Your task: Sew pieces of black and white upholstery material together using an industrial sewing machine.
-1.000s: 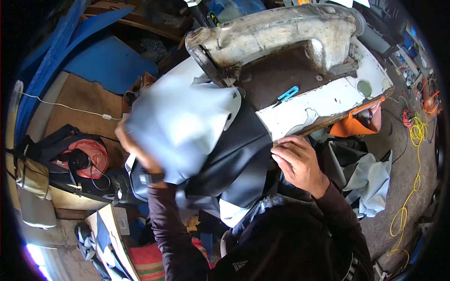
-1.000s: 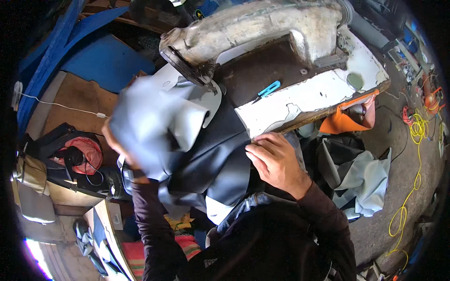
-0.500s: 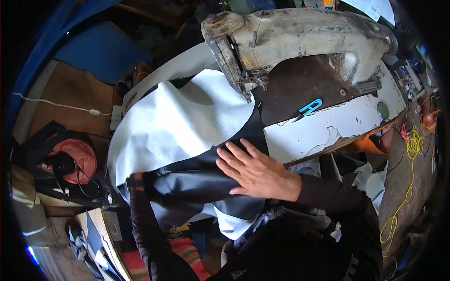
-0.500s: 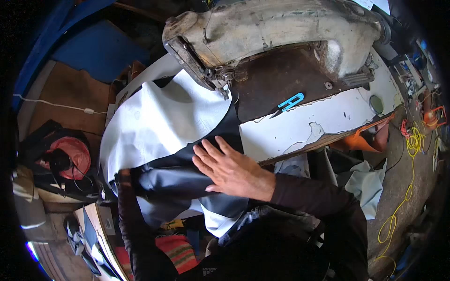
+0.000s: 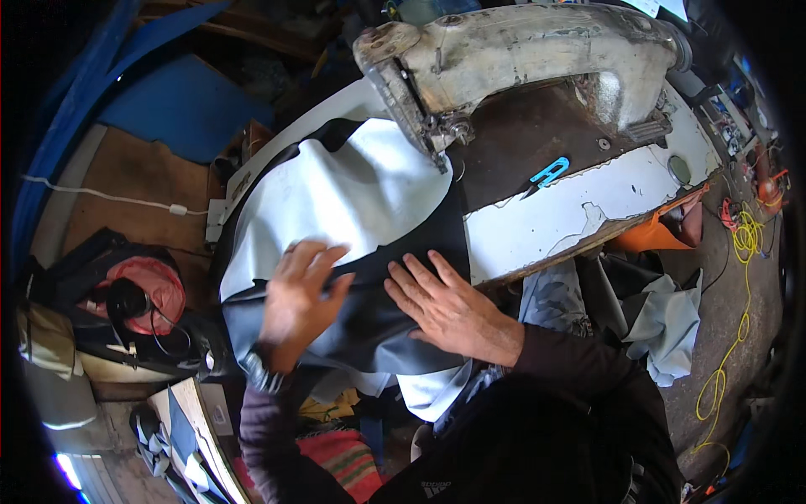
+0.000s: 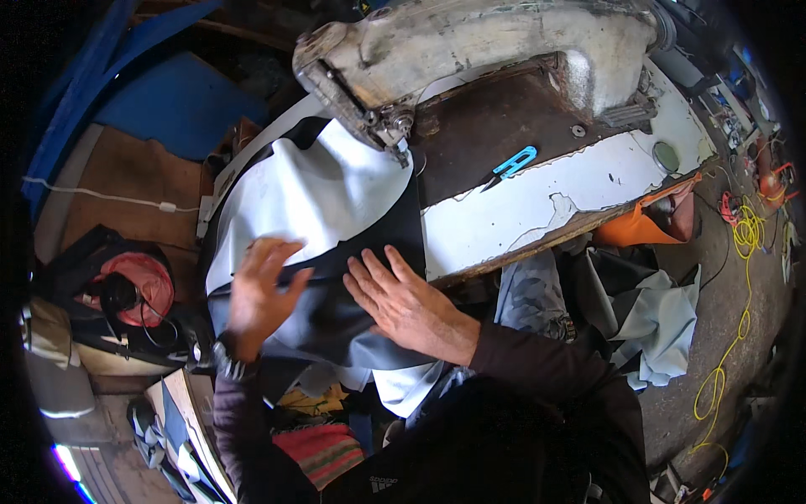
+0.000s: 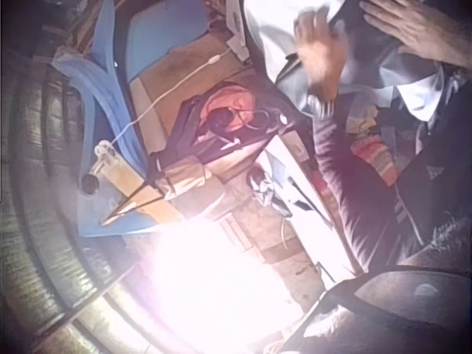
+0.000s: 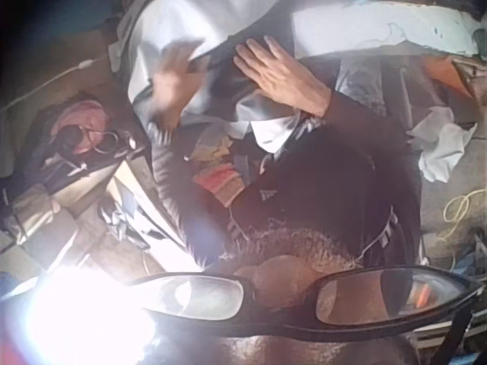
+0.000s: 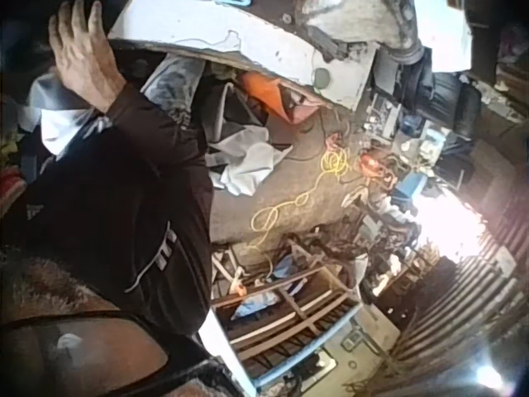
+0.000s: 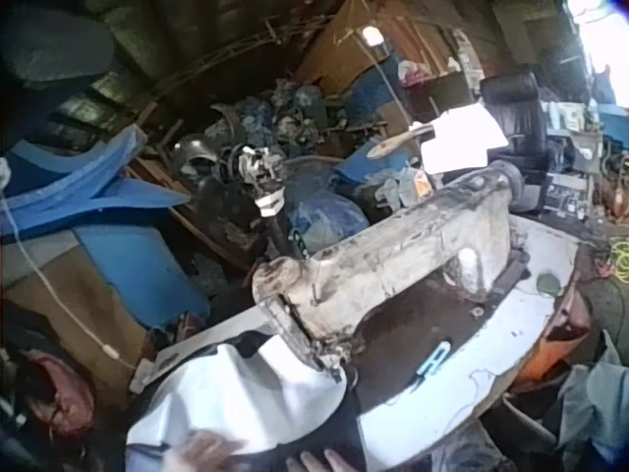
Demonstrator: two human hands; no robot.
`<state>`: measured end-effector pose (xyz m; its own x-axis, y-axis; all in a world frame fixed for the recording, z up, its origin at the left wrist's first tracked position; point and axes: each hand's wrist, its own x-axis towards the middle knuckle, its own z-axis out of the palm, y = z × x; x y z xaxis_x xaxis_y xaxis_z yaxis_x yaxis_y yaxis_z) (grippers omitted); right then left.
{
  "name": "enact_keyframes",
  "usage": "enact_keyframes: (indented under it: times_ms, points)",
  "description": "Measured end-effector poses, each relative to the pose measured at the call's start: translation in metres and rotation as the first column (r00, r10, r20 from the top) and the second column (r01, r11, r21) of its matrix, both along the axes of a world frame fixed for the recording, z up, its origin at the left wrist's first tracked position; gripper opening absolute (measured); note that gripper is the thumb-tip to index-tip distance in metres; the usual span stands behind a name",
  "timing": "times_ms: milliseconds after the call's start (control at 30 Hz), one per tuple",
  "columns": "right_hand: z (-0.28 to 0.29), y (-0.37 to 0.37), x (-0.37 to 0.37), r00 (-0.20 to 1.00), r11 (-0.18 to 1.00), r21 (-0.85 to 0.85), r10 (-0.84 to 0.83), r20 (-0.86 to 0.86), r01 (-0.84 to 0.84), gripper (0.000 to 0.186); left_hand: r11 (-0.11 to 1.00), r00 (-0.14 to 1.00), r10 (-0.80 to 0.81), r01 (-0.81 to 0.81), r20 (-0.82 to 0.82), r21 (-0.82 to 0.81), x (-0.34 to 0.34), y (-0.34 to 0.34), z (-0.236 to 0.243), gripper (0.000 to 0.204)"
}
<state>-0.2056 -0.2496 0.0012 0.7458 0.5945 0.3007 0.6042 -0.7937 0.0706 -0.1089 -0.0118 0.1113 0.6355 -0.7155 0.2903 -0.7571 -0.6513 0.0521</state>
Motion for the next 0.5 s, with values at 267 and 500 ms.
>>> enact_keyframes:
  times_ms: [267, 500]
  points:
    - [-0.006, -0.032, -0.050, 0.999, 0.992, 0.115, 0.048, 0.020, -0.050, 0.061, 0.950, 0.978, -0.167, 0.126, 0.126, 0.285, 0.059, 0.004, -0.055, 0.057]
    - [-0.018, -0.075, -0.042, 0.981, 0.976, 0.204, -0.113, 0.157, 0.080, 0.055, 0.896, 0.886, -0.434, 0.444, 0.161, -0.027, 0.070, -0.038, -0.038, 0.026]
